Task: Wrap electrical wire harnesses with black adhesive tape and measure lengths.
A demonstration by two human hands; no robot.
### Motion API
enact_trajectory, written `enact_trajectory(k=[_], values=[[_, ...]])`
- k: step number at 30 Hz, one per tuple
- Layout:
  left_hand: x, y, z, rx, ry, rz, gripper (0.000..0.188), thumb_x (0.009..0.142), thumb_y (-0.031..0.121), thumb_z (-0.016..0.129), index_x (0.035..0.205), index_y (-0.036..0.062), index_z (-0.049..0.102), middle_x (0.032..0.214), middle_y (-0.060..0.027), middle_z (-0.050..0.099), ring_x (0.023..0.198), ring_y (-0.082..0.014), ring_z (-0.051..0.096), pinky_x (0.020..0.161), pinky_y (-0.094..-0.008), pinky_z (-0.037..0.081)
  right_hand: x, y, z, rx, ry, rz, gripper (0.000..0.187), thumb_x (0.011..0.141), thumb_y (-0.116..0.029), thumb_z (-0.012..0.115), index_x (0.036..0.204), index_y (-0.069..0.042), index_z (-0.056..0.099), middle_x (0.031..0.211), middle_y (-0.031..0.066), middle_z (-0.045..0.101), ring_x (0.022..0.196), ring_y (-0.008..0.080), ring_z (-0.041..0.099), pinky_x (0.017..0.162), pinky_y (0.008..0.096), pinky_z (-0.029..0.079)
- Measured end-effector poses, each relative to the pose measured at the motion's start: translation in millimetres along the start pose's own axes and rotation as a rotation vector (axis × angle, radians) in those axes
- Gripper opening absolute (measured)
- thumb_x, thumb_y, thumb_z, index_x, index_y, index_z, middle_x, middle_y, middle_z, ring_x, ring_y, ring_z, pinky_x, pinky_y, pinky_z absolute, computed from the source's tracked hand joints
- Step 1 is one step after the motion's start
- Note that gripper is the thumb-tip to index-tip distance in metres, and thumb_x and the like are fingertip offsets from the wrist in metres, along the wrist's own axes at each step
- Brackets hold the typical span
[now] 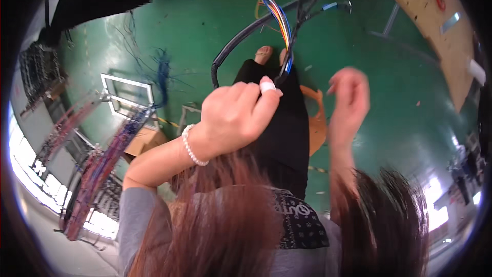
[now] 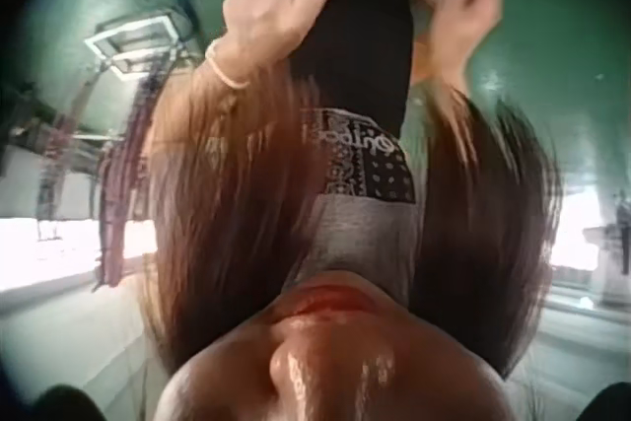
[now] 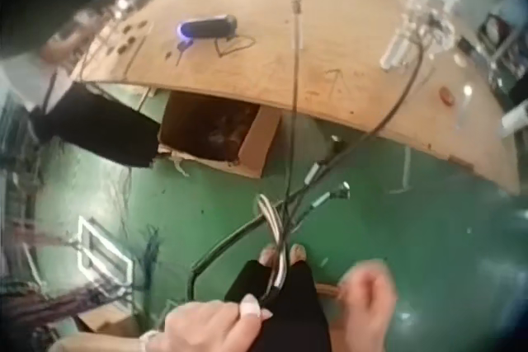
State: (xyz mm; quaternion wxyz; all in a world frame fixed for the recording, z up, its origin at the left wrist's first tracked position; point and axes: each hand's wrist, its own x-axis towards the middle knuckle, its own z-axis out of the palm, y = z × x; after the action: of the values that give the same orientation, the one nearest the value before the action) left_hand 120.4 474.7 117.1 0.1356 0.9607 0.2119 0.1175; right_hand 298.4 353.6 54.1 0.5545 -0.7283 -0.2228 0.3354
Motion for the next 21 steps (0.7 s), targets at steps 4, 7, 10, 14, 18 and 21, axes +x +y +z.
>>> enact_trajectory(k=[4, 7, 10, 14, 18, 21], values=[[-2, 15, 6, 0.298, -0.028, 0.061, 0.012, 0.081, -0.001, 0.068, 0.077, 0.0017, 0.058, 0.056, 0.0032, 0.041, 0.05, -0.0081, 0.043, 0.041, -0.0236, 0.027, 216, 15, -11, -0.465, 0.09, -0.719, 0.036, 0.096, -0.028, 0.07, 0.111, 0.003, 0.061, 0.099, 0.0092, 0.063, 0.09, 0.0182, 0.058, 0.083, 0.0302, 0.046], [-3, 22, 12, 0.306, -0.043, 0.009, 0.015, 0.08, 0.0, 0.069, 0.074, 0.0026, 0.056, 0.055, 0.0043, 0.04, 0.049, -0.0077, 0.042, 0.042, -0.024, 0.027, 366, 16, 18, -0.888, 0.332, -1.082, 0.031, 0.101, -0.026, 0.06, 0.116, 0.001, 0.063, 0.109, 0.022, 0.068, 0.093, 0.0247, 0.063, 0.084, 0.0411, 0.048], [-3, 22, 17, 0.21, -0.074, -0.11, 0.013, 0.081, 0.002, 0.068, 0.076, 0.0031, 0.056, 0.055, 0.0043, 0.043, 0.049, -0.0078, 0.044, 0.043, -0.0251, 0.028, 414, 10, 37, -1.354, 0.042, -0.762, 0.057, 0.097, -0.044, 0.057, 0.125, 0.006, 0.058, 0.127, 0.0288, 0.059, 0.121, 0.0476, 0.052, 0.104, 0.0533, 0.04], [-1, 18, 15, -0.067, -0.122, -0.366, 0.013, 0.089, 0.011, 0.066, 0.086, 0.0027, 0.056, 0.057, -0.0012, 0.051, 0.048, -0.0178, 0.054, 0.044, -0.0325, 0.039, 372, -39, 42, -1.017, -0.128, -0.7, 0.067, 0.101, -0.049, 0.05, 0.139, 0.005, 0.047, 0.132, 0.0248, 0.06, 0.129, 0.0434, 0.05, 0.107, 0.0524, 0.04], [-2, 9, 8, -0.541, -0.253, -0.691, 0.022, 0.097, 0.025, 0.061, 0.098, 0.0058, 0.051, 0.055, -0.0103, 0.058, 0.048, -0.0321, 0.059, 0.044, -0.0438, 0.045, 367, -107, 88, 0.168, -0.557, 0.209, 0.053, 0.103, -0.046, 0.053, 0.122, 0.004, 0.055, 0.121, 0.0203, 0.064, 0.117, 0.0317, 0.06, 0.098, 0.0473, 0.049], [7, 4, 8, -0.59, -0.24, -0.721, 0.022, 0.097, 0.027, 0.06, 0.104, 0.0079, 0.051, 0.056, -0.0132, 0.06, 0.05, -0.0365, 0.062, 0.046, -0.0482, 0.047, 408, -126, 138, 0.565, -0.376, 0.383, 0.033, 0.104, -0.031, 0.055, 0.101, 0.002, 0.058, 0.086, 0.0112, 0.064, 0.08, 0.0216, 0.065, 0.07, 0.0364, 0.055]])
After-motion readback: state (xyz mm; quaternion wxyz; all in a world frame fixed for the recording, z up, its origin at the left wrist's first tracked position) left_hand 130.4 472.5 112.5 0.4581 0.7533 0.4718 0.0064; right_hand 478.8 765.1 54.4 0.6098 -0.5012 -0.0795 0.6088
